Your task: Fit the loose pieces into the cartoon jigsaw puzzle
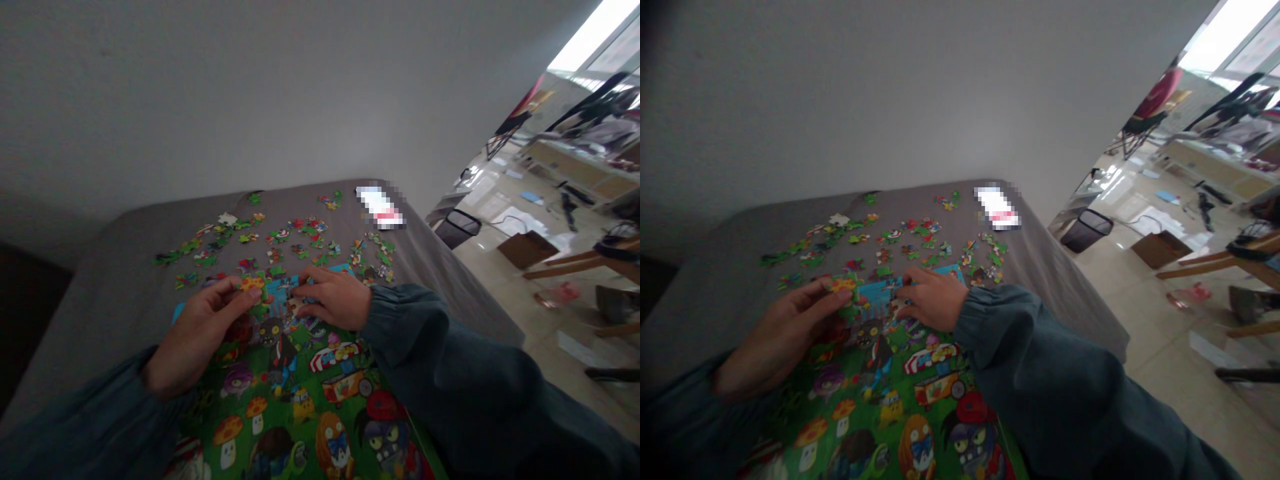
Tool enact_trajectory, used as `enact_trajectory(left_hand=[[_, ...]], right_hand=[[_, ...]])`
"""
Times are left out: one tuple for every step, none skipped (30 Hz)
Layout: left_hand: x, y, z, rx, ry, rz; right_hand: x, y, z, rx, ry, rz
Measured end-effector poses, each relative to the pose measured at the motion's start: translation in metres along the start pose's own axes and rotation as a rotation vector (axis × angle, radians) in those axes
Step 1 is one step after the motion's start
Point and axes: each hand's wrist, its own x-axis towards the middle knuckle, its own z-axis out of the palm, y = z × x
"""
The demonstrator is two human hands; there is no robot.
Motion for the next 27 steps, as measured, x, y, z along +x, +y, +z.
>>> enact_trajectory(left_hand=[[0.0,0.0,0.0,0.004,0.003,0.002],[0.0,-0.001,0.0,0.007,0.004,0.002],[0.0,-0.001,0.0,0.012,0.004,0.003],[0.0,-0.001,0.0,0.019,0.005,0.005],[0.0,0.0,0.001,0.028,0.005,0.007],[-0.001,0.0,0.001,0.037,0.005,0.008],[-0.002,0.001,0.001,0.044,0.001,0.01],[-0.002,0.001,0.002,0.051,-0.005,0.01],[-0.004,0.002,0.002,0.056,-0.014,0.007],[-0.005,0.002,0.003,0.057,-0.028,0.0],[-0.007,0.002,0.004,0.057,-0.047,-0.007],[-0.008,0.002,0.005,0.058,-0.067,-0.017],[-0.01,0.001,0.006,0.058,-0.083,-0.024],[-0.012,0.0,0.007,0.059,-0.098,-0.028],[-0.014,-0.001,0.008,0.061,-0.112,-0.028],[-0.016,-0.003,0.009,0.065,-0.122,-0.025],[-0.018,-0.004,0.01,0.067,-0.132,-0.021],[-0.02,-0.005,0.011,0.064,-0.142,-0.021],[-0.021,-0.005,0.012,0.052,-0.153,-0.023],[-0.022,-0.005,0.013,0.035,-0.161,-0.031],[-0.023,-0.004,0.014,0.019,-0.164,-0.038],[-0.023,-0.003,0.015,0.006,-0.163,-0.041],[-0.023,-0.001,0.016,-0.001,-0.158,-0.04],[-0.023,0.0,0.016,-0.004,-0.144,-0.035],[-0.022,0.001,0.016,-0.005,-0.121,-0.03],[-0.021,0.002,0.016,-0.005,-0.096,-0.025],[-0.019,0.002,0.015,-0.005,-0.073,-0.022]], right_hand=[[0.001,0.001,0.001,0.027,0.02,-0.009],[0.002,0.002,0.002,0.06,0.051,-0.034],[0.002,0.002,0.002,0.098,0.092,-0.081],[0.002,0.002,0.002,0.137,0.153,-0.144],[0.002,0.001,0.002,0.168,0.245,-0.212],[0.002,0.0,0.001,0.184,0.365,-0.276],[0.001,-0.002,0.0,0.184,0.5,-0.33],[-0.001,-0.004,-0.001,0.168,0.631,-0.37],[-0.002,-0.007,-0.002,0.143,0.74,-0.4],[-0.004,-0.009,-0.003,0.114,0.816,-0.424],[-0.005,-0.012,-0.004,0.086,0.853,-0.449],[-0.007,-0.014,-0.005,0.059,0.865,-0.471],[-0.008,-0.016,-0.007,0.032,0.868,-0.491],[-0.01,-0.017,-0.009,0.005,0.866,-0.504],[-0.012,-0.018,-0.011,-0.021,0.859,-0.517],[-0.013,-0.019,-0.013,-0.047,0.843,-0.521],[-0.015,-0.019,-0.015,-0.075,0.817,-0.516],[-0.016,-0.019,-0.016,-0.102,0.782,-0.507],[-0.017,-0.019,-0.016,-0.127,0.734,-0.492],[-0.018,-0.018,-0.016,-0.145,0.682,-0.477],[-0.019,-0.018,-0.015,-0.154,0.638,-0.461],[-0.019,-0.018,-0.014,-0.145,0.615,-0.445],[-0.019,-0.019,-0.012,-0.115,0.619,-0.429],[-0.017,-0.019,-0.01,-0.059,0.647,-0.404],[-0.016,-0.02,-0.009,0.025,0.69,-0.375],[-0.014,-0.022,-0.008,0.138,0.739,-0.342],[-0.011,-0.024,-0.008,0.268,0.778,-0.295]])
